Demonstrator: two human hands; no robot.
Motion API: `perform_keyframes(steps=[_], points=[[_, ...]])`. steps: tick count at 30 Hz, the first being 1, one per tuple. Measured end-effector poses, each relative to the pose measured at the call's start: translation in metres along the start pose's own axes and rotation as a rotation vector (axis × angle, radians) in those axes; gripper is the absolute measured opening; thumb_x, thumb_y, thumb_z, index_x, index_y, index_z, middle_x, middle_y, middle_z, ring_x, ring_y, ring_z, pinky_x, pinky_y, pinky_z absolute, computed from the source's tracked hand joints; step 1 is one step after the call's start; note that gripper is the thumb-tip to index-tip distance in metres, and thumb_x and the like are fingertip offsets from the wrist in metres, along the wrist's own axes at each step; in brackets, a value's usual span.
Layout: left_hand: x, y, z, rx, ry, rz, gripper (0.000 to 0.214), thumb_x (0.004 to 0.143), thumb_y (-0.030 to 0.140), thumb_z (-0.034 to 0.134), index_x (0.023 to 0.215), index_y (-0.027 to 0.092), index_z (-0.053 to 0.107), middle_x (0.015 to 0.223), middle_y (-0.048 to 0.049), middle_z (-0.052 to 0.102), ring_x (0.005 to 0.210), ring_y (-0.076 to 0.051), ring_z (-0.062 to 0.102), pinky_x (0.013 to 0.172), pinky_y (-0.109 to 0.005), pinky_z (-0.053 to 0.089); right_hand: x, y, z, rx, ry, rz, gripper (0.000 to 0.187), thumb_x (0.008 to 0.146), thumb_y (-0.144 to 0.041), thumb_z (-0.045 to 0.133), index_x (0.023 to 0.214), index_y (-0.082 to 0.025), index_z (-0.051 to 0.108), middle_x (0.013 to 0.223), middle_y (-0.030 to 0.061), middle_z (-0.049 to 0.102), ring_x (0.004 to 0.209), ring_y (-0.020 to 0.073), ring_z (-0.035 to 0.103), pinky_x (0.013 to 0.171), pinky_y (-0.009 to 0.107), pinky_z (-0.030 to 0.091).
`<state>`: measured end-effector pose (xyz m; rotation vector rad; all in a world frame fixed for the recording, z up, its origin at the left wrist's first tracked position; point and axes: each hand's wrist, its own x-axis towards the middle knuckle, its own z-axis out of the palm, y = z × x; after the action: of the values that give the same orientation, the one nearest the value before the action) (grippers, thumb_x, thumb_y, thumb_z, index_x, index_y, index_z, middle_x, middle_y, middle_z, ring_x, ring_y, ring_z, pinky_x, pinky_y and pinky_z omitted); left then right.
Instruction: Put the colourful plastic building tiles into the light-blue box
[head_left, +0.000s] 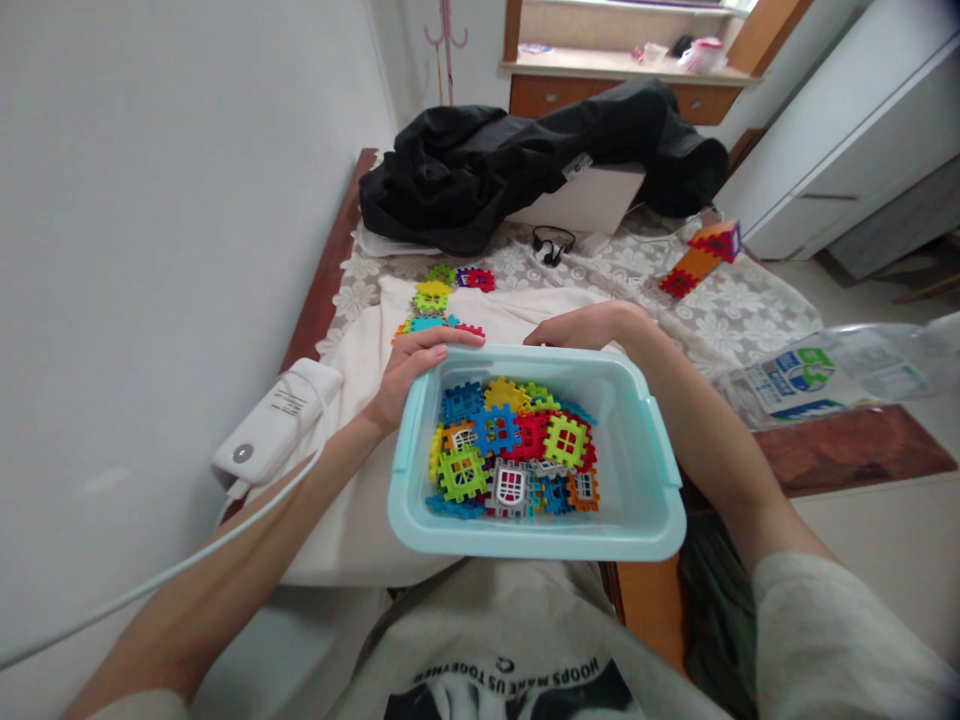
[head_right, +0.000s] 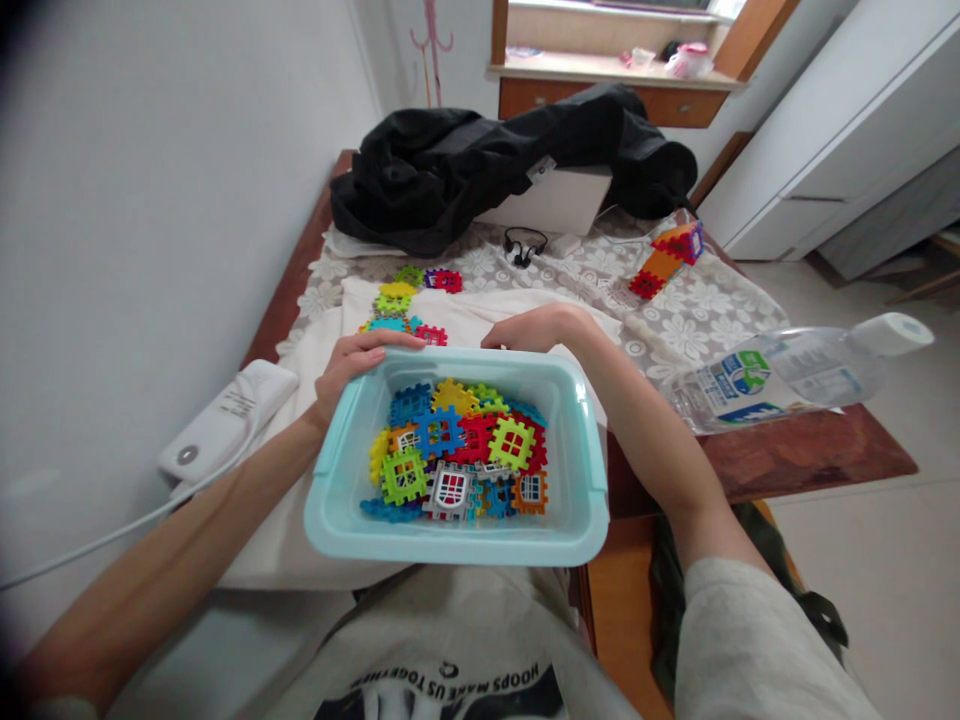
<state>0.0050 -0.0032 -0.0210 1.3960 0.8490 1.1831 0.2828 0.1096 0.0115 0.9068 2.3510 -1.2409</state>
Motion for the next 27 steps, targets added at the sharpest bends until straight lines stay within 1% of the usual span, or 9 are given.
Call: perform_keyframes(steps=[3,7,10,14,16,18,20,23,27], points=[[0.0,-0.001,-0.001,-0.003,-0.006,-0.001,0.033,0.088,0.035,0.066,0.104,0.017,0.089,0.11,-0.0096,0.086,0.1,-0.025,0.078,0.079,-0.03,0.059,0.001,-0.005,0.001,0.067,-0.016,-0.015,0.032,0.076,-0.029,0.086,0.107,-0.025,0.077,0.117,0.0043,0.084,0.108,0.0251,0.076,0.091,0.034,0.063],[0.0,0.001,0.001,0.002,0.01,0.0,0.033,0.087,0.036,0.066,0.102,0.017,0.089,0.108,-0.01,0.086,0.099,-0.026,0.078,0.078,-0.031,0.059,-0.003,-0.017,0.002,0.153,-0.011,-0.07,0.03,0.072,-0.025,0.09,0.1,-0.024,0.078,0.113,0.004,0.084,0.108,0.0251,0.077,0.092,0.032,0.063],[0.0,0.003,0.003,0.006,0.014,-0.002,0.033,0.086,0.037,0.067,0.099,0.016,0.088,0.108,-0.0107,0.086,0.097,-0.027,0.078,0.077,-0.032,0.06,-0.004,-0.023,0.003,0.141,-0.028,-0.127,0.027,0.074,-0.025,0.088,0.099,-0.023,0.08,0.111,0.004,0.085,0.11,0.0268,0.077,0.09,0.032,0.064],[0.0,0.004,0.004,0.005,0.021,-0.006,0.033,0.085,0.038,0.068,0.098,0.016,0.088,0.103,-0.0103,0.086,0.094,-0.026,0.078,0.076,-0.032,0.06,-0.004,-0.026,0.008,0.104,-0.032,-0.111,0.03,0.075,-0.024,0.083,0.104,-0.02,0.082,0.11,0.0045,0.085,0.104,0.03,0.077,0.08,0.032,0.064],[0.0,0.003,0.003,0.006,0.02,-0.004,0.033,0.085,0.038,0.068,0.098,0.017,0.089,0.102,-0.01,0.086,0.094,-0.026,0.078,0.077,-0.032,0.06,-0.005,-0.027,0.012,0.103,0.007,-0.095,0.026,0.078,-0.023,0.079,0.103,-0.02,0.082,0.107,0.0036,0.085,0.1,0.0294,0.077,0.076,0.033,0.063],[0.001,0.003,0.003,0.014,0.02,0.0,0.033,0.084,0.038,0.068,0.098,0.017,0.089,0.102,-0.0098,0.086,0.093,-0.026,0.078,0.077,-0.032,0.059,-0.006,-0.027,0.014,0.109,0.075,-0.103,0.025,0.08,-0.021,0.075,0.103,-0.022,0.082,0.107,0.0024,0.085,0.099,0.0283,0.076,0.077,0.033,0.062],[0.001,0.003,0.003,0.021,0.024,0.004,0.033,0.084,0.037,0.068,0.098,0.016,0.089,0.102,-0.0098,0.086,0.093,-0.026,0.078,0.078,-0.032,0.059,-0.005,-0.025,0.014,0.087,0.111,-0.115,0.028,0.08,-0.022,0.075,0.107,-0.023,0.08,0.11,0.0027,0.084,0.1,0.0272,0.075,0.081,0.033,0.061],[0.001,0.004,0.003,0.012,0.019,-0.001,0.033,0.084,0.037,0.068,0.099,0.016,0.089,0.104,-0.0103,0.086,0.092,-0.026,0.078,0.076,-0.032,0.059,0.002,-0.019,0.012,0.018,0.115,-0.102,0.041,0.079,-0.027,0.079,0.12,-0.023,0.075,0.117,0.005,0.082,0.103,0.027,0.074,0.083,0.034,0.06],[0.0,0.001,0.002,-0.005,0.02,-0.016,0.033,0.086,0.037,0.068,0.102,0.017,0.089,0.099,-0.0096,0.086,0.085,-0.024,0.077,0.073,-0.031,0.058,0.012,-0.013,0.012,0.035,0.168,-0.121,0.051,0.08,-0.03,0.08,0.13,-0.027,0.072,0.128,0.004,0.079,0.115,0.0283,0.072,0.093,0.035,0.059]])
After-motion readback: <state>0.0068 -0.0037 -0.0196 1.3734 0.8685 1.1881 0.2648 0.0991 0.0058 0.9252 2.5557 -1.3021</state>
